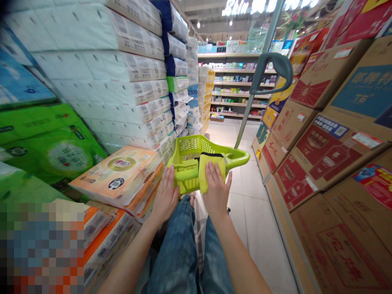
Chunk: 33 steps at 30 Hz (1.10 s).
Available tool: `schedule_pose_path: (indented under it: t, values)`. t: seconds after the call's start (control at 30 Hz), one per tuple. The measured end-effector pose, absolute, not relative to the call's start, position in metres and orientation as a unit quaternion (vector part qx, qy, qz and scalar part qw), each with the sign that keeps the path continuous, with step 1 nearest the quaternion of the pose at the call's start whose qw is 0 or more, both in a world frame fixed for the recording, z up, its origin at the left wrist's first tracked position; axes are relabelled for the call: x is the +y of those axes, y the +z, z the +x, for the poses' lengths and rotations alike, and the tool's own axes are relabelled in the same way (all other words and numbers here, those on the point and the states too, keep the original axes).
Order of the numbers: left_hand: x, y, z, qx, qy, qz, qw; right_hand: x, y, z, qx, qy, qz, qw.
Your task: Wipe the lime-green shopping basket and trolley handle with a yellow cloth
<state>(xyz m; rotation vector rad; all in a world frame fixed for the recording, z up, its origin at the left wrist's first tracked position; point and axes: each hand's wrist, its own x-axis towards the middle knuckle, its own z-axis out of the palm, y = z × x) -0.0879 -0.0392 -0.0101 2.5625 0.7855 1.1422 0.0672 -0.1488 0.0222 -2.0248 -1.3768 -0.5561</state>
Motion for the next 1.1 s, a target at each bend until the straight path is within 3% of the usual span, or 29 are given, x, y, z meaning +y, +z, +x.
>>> schedule_pose_path:
  t: [0.3, 0.7, 1.1]
  values:
    - [-0.035, -0.02, -0.091, 0.253, 0.401, 0.874, 0.106, -0.133, 0.021, 0.013, -0.647, -0.137, -0.685, 0.304]
    - [-0.04, -0.009, -0.087, 0.274, 0.394, 0.87, 0.114, -0.148, 0.024, 0.059, -0.526, -0.195, -0.767, 0.31]
    - [-0.036, -0.015, -0.09, 0.261, 0.39, 0.876, 0.113, -0.142, 0.023, 0.033, -0.649, -0.149, -0.684, 0.298]
